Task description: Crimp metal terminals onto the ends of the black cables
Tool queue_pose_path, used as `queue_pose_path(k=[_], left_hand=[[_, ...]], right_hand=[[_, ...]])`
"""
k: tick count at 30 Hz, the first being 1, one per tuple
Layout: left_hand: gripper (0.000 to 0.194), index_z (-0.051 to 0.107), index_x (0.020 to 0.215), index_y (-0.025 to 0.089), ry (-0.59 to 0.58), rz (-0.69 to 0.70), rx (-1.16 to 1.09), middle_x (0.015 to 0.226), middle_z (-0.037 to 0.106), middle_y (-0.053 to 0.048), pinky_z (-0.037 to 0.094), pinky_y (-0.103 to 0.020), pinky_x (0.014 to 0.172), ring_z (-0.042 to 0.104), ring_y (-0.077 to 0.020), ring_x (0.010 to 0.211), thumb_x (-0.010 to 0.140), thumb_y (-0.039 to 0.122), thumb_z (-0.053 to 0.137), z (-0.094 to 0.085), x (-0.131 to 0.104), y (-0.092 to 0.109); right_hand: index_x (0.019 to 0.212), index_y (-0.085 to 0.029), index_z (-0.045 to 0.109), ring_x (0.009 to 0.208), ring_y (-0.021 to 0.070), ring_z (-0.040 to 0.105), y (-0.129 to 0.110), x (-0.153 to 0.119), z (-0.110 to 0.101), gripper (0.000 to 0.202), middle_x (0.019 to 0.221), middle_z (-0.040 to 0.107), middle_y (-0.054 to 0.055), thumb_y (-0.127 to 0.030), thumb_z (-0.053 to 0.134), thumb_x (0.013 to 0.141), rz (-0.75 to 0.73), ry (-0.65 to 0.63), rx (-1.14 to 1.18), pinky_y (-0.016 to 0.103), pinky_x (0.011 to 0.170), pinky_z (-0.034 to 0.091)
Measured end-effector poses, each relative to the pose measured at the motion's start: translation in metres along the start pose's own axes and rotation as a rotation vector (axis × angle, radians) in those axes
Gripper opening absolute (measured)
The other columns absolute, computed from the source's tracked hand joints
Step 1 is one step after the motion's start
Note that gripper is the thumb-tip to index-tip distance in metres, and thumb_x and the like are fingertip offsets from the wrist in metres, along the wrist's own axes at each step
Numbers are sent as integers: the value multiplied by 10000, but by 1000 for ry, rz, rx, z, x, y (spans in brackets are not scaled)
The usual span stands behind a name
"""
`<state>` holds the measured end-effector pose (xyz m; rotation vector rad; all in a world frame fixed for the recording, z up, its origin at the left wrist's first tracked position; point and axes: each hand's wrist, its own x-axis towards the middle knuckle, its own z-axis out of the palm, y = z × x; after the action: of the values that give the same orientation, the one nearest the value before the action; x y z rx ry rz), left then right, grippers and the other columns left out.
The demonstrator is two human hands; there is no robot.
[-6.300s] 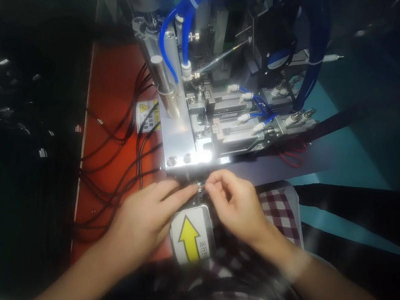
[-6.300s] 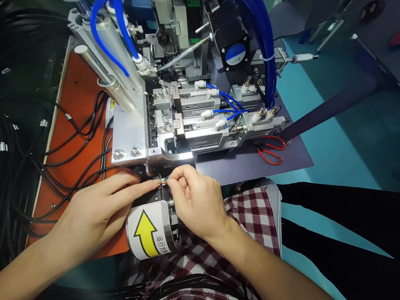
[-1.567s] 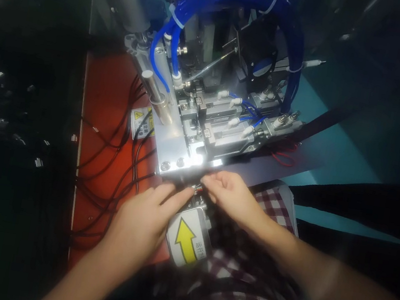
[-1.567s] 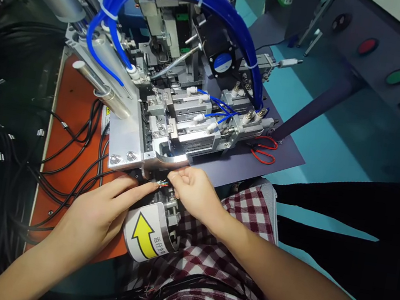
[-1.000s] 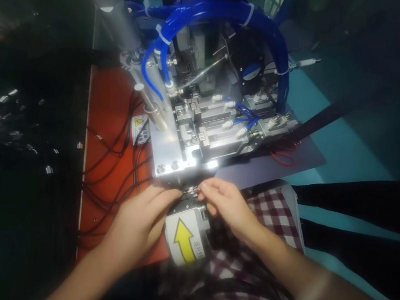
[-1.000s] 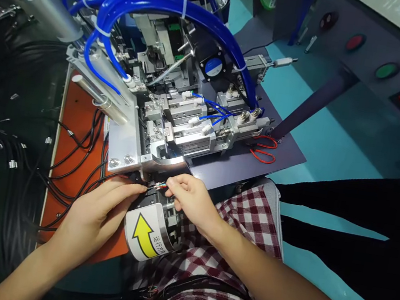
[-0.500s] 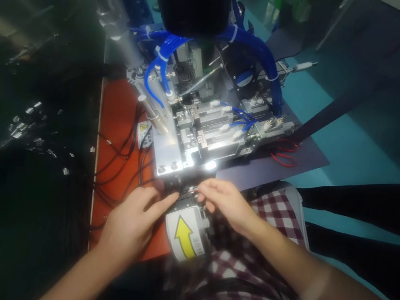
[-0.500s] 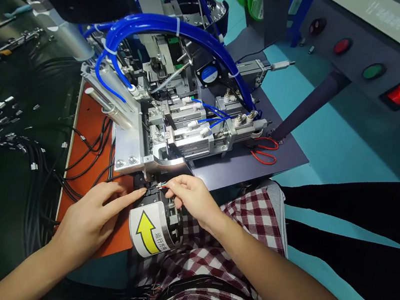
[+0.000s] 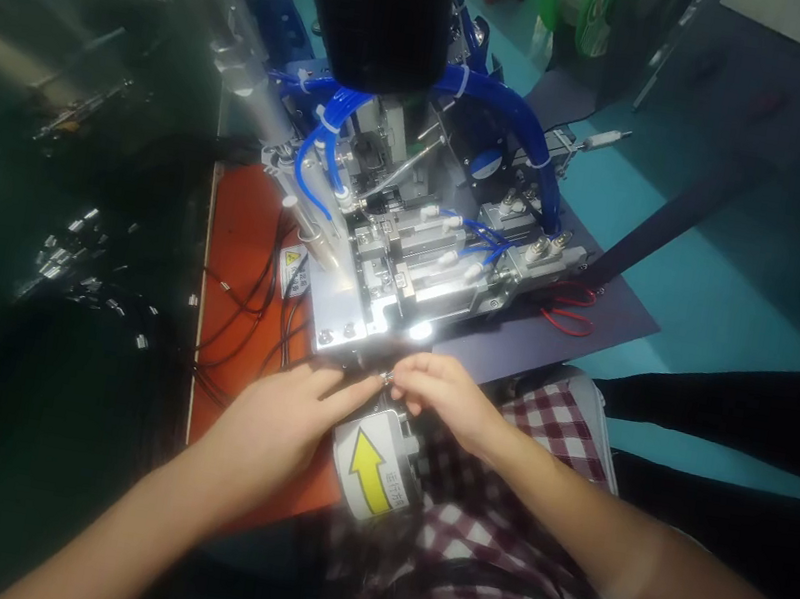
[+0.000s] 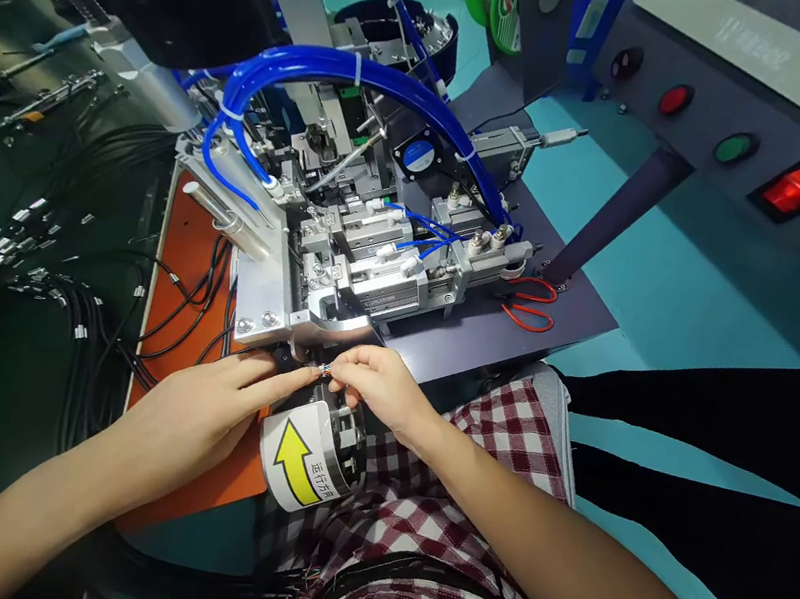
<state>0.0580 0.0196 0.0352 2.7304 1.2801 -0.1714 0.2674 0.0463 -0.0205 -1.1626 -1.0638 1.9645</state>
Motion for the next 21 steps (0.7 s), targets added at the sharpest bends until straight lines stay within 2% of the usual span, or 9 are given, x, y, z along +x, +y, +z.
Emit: queue_pose_path(k=[6,10,12,15,19,21], left_hand=[[596,437,1377,310,-45,12,-27,944,650,-39,445,-251,558,612,-178,766,845,48,373,-8,4,-2],[633,459,1360,319,-42,46,25,942,661,-28,429,-257,531,610,-174,713,816,7,371,-10,6,-3],[619,472,1352,314,-24,44,21,940,660,-32,434,-255,535,606,-170,707,819,13,373,-8,6,-3],[562,488,1337,302,51,19,-53,951,651,-44,477,-260,595,611,-180,785,850,48,366,0,1,-3],[319,596,1130,179,231,-103,-233,992,648,-79,523,-291,750,608,-187,892,914,122,368,13,-13,-2],[238,603,1038,160,284,-156,-255,979,646,-83,521,-296,781,601,-189,903,921,144,397,18,-22,-1]], right_hand=[[665,-142,616,492,76,478,-4,3,-2,100,623,616,-12,-197,594,746,-2,-29,-73,236,533,405],[688,-149,641,503,96,502,-10,0,-4,49,555,585,-26,-175,639,730,-64,48,-248,233,511,379],[684,-147,642,496,92,513,-11,-1,-5,73,560,588,-25,-195,653,738,-42,22,-225,230,511,388],[663,-132,622,482,77,526,-8,1,-4,205,617,613,-5,-284,615,800,35,-68,-86,234,526,423],[670,-138,575,492,58,512,-2,2,2,215,633,599,-24,-289,600,820,13,-16,-40,228,566,436],[673,-142,558,487,55,507,-2,2,5,195,616,588,-36,-260,593,825,10,6,-42,232,588,443]])
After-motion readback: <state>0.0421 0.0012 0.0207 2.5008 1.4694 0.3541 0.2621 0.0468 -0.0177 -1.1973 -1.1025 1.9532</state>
